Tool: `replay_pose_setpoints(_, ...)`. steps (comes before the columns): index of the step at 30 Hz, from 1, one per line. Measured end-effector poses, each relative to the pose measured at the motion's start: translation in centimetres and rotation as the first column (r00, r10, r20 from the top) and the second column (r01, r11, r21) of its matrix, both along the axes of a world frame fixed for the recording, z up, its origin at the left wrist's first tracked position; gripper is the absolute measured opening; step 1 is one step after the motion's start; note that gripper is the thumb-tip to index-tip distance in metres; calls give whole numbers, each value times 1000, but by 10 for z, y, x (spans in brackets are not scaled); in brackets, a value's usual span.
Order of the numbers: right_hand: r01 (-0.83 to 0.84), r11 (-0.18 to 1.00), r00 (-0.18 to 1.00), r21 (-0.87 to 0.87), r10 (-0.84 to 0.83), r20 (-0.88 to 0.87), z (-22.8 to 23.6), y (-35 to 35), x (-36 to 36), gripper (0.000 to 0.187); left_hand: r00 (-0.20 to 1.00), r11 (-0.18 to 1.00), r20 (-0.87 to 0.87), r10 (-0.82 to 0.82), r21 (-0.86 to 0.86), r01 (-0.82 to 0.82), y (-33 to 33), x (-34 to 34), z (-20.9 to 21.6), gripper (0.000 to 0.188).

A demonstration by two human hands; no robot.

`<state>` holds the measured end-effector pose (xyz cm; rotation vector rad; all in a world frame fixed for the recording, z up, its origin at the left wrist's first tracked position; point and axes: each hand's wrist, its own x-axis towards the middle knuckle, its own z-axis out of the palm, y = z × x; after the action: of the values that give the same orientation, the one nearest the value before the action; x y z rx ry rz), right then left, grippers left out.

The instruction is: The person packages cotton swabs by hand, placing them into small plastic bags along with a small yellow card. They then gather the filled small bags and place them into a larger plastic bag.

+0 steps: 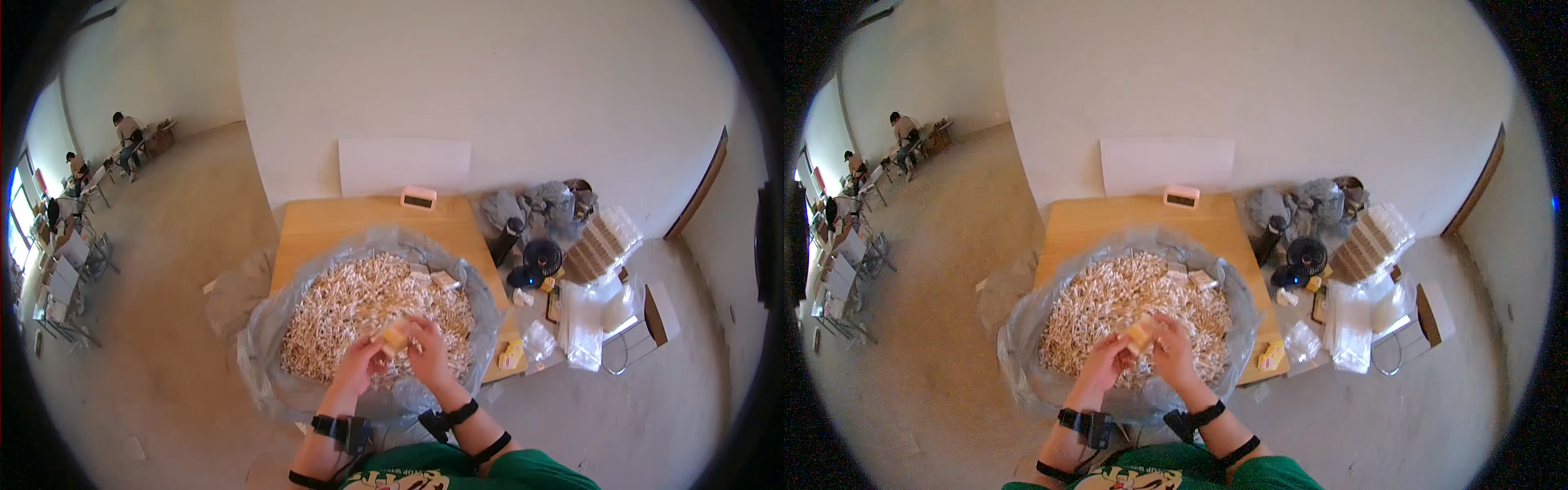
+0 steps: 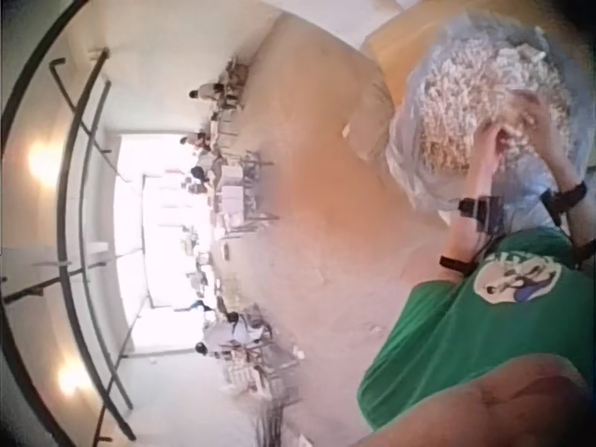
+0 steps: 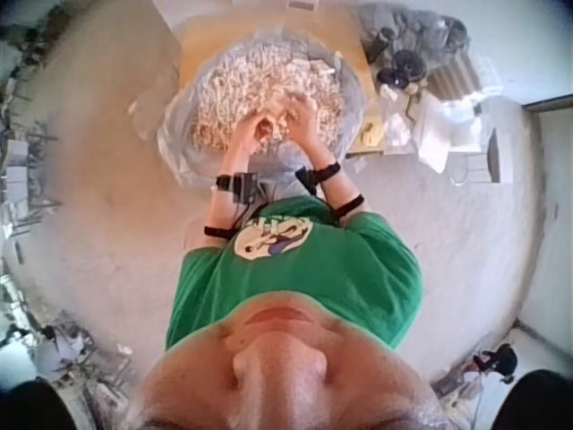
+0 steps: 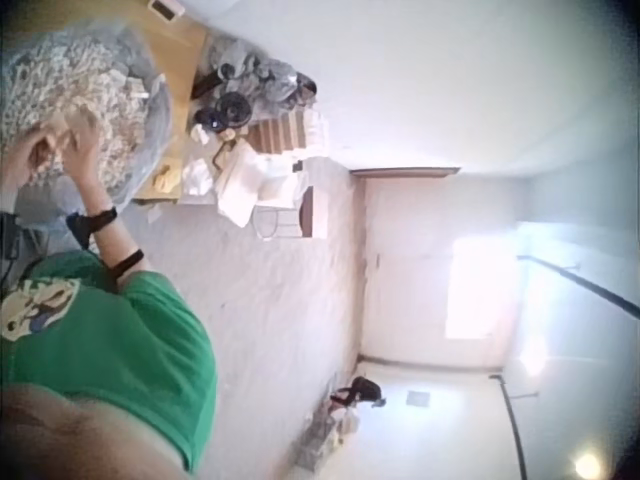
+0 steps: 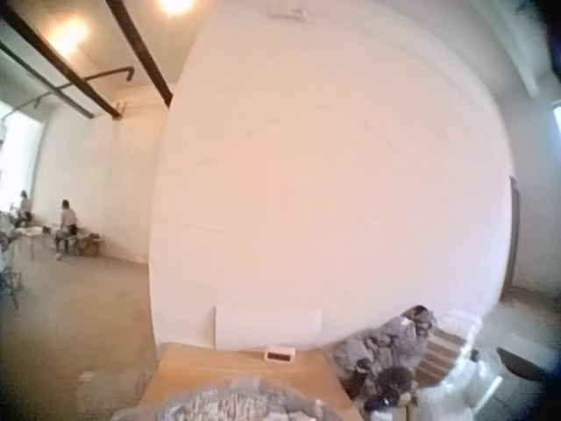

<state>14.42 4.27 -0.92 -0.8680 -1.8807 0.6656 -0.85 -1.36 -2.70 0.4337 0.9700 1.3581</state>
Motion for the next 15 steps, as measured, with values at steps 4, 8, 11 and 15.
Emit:
replay_pose_setpoints(4, -356, 772, 683, -527, -170, -711, -10, 23, 12, 32, 987, 997, -148, 67, 42, -61, 6, 9, 13, 20)
replay_pose_setpoints(8, -538, 553, 718, -636, -95, -689, 3, 20, 25, 20, 821, 995, -571, -10, 75, 64, 6, 10, 9, 22)
replay_pose_setpoints(11, -196, 803, 915, -563, -58, -400, -11, 15, 16, 13, 645, 997, -763, 50, 79, 16, 4, 9, -3, 21)
replay_pose_setpoints(15, 131, 956, 982, -261, -161, -100, -3, 2, 9, 7, 104, 956, -953, 283, 271, -115, -5, 19, -3, 23)
